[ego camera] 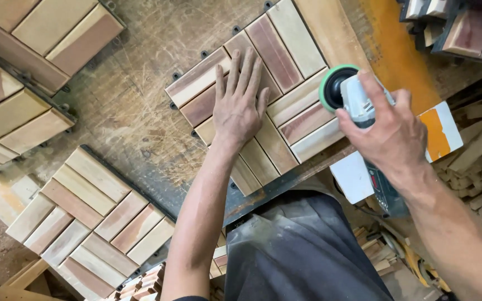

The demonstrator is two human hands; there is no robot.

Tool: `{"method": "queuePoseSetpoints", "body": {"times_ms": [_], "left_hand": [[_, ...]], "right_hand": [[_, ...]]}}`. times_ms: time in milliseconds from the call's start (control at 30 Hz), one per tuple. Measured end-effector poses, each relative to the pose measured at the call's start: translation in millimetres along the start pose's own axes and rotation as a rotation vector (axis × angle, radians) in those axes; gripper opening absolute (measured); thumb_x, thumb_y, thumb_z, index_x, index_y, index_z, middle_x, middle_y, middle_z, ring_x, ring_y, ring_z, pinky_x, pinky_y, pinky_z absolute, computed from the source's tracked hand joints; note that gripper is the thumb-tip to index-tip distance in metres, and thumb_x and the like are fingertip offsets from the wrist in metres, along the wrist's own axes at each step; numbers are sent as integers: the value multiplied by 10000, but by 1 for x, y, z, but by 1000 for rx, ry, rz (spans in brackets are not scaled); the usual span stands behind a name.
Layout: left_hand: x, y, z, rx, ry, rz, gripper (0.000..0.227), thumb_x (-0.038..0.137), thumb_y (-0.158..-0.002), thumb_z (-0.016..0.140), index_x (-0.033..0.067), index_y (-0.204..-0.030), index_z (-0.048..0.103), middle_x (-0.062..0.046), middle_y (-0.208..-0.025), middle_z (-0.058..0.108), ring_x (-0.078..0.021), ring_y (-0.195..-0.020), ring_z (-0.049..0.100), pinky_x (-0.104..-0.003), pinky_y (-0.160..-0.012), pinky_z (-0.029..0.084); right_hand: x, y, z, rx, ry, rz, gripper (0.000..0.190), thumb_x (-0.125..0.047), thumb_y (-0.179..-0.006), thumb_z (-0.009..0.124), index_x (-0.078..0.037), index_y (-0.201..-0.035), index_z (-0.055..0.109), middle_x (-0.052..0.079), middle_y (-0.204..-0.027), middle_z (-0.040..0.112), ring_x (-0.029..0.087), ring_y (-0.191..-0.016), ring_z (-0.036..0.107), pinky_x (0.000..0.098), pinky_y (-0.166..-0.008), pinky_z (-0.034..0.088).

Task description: Sanding the surface of interlocking wooden floor tiles using a handheld orbital sander in a workshop.

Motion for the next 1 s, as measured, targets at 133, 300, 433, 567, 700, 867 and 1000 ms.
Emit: {"method": "queuePoseSetpoints", "body": {"times_ms": [133, 300, 433, 567, 700, 867, 1000], "left_hand": [[1, 19, -2, 22, 15, -36, 598, 410, -1133, 511, 115, -1633, 364, -54, -1707, 264, -266, -1595, 170, -556, -1316, 128], [-9, 45, -2, 109, -48, -189, 635, 451, -1125, 563, 132, -1635, 360, -49, -1700, 308, -260, -1593, 196, -523, -1315, 121], [-19, 63, -8, 135, -109, -337, 697, 546, -1108, 502, 108, -1633, 369, -65, -1699, 305, -272, -1593, 230, -505, -1307, 120], [-26, 78, -5, 132, -82, -437, 780, 615, -1082, 494, 100, -1643, 325, -78, -1715, 252, -274, -1609, 183, -539, -1321, 92], [-29, 94, 2, 143, 23, -443, 786, 585, -1086, 480, 85, -1656, 272, -96, -1736, 185, -289, -1635, 149, -553, -1350, 159], [-27, 127, 2, 218, 209, -420, 731, 492, -1079, 525, 92, -1647, 299, -93, -1737, 204, -309, -1640, 146, -564, -1353, 133], [-22, 154, 2, 300, 304, -426, 711, 414, -1088, 549, 75, -1646, 267, -136, -1736, 201, -366, -1642, 175, -561, -1362, 161]], "right_hand": [[-23, -2, -3, 29, -3, -51, 747, -586, -987, 673, -227, -1609, 469, 155, -948, 444, 302, -558, 561, 438, -457, 605], [-71, 28, 16, 108, 69, -301, 811, -699, -956, 637, -309, -1626, 399, 150, -994, 489, 169, -421, 448, 296, -312, 507], [-83, 13, 12, 114, 89, -361, 810, -681, -975, 651, -320, -1637, 356, 155, -1011, 499, 150, -387, 429, 269, -323, 507], [-71, -38, -10, -2, 24, -180, 745, -610, -1035, 607, -241, -1655, 420, 191, -949, 479, 264, -544, 549, 379, -428, 566], [-71, -77, -35, 13, -29, -70, 697, -565, -1092, 606, -191, -1652, 429, 261, -981, 513, 467, -833, 620, 599, -699, 569], [-97, -97, -40, 86, -32, -125, 652, -532, -1049, 636, -183, -1582, 501, 310, -1000, 551, 561, -854, 626, 646, -725, 517], [-141, -91, -28, 39, 72, -217, 712, -597, -1047, 599, -265, -1655, 435, 241, -954, 515, 494, -814, 638, 626, -666, 565]]}}
Point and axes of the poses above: each hand's wrist, its own y-axis away from the middle knuckle, its own z-axis out of the palm, x = y × z, the point moved 6 cm from there along -y, towards the middle knuckle
